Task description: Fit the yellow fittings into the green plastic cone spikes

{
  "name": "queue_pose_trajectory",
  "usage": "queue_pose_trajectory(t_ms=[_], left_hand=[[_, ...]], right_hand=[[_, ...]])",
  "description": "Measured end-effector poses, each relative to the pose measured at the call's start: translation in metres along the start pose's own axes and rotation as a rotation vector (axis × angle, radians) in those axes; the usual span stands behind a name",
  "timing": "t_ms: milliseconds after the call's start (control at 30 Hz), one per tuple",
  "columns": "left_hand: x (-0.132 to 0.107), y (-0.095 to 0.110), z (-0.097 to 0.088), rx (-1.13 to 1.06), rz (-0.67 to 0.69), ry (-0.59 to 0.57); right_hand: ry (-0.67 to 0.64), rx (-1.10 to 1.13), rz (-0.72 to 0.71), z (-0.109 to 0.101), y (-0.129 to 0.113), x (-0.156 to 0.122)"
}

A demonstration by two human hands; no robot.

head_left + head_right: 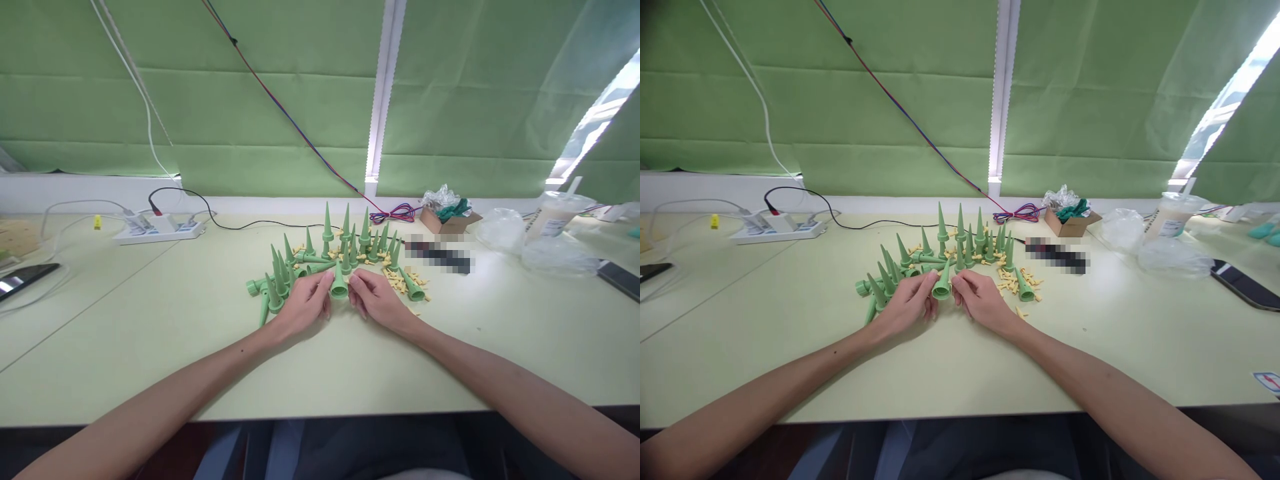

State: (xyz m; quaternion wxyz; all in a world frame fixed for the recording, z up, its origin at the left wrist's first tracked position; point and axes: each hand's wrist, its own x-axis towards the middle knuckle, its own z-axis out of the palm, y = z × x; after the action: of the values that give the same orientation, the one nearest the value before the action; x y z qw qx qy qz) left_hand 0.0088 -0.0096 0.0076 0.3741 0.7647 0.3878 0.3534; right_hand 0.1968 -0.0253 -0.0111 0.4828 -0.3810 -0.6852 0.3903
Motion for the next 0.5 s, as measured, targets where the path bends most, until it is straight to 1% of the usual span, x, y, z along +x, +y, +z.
queue_pose_trajectory(t_ms=[100,167,500], left_hand=[[-0.0006,-0.0013,-0.0008,-0.051,0.005,-0.062],[-0.0007,-0.0017,-0.0015,-0.058,0.014,-0.082],[-0.0001,-0.0012,-0.0026,-0.086,-0.023,-0.098]], right_hand=[[-0.032,-0.018,-0.009,-0.0001,-0.0005,-0.0003],[-0.044,-0.023,-0.013,-0.0002,-0.0010,-0.0008],[-0.085,-0.074,0.025,-0.0017,-0.0029,-0.0021]])
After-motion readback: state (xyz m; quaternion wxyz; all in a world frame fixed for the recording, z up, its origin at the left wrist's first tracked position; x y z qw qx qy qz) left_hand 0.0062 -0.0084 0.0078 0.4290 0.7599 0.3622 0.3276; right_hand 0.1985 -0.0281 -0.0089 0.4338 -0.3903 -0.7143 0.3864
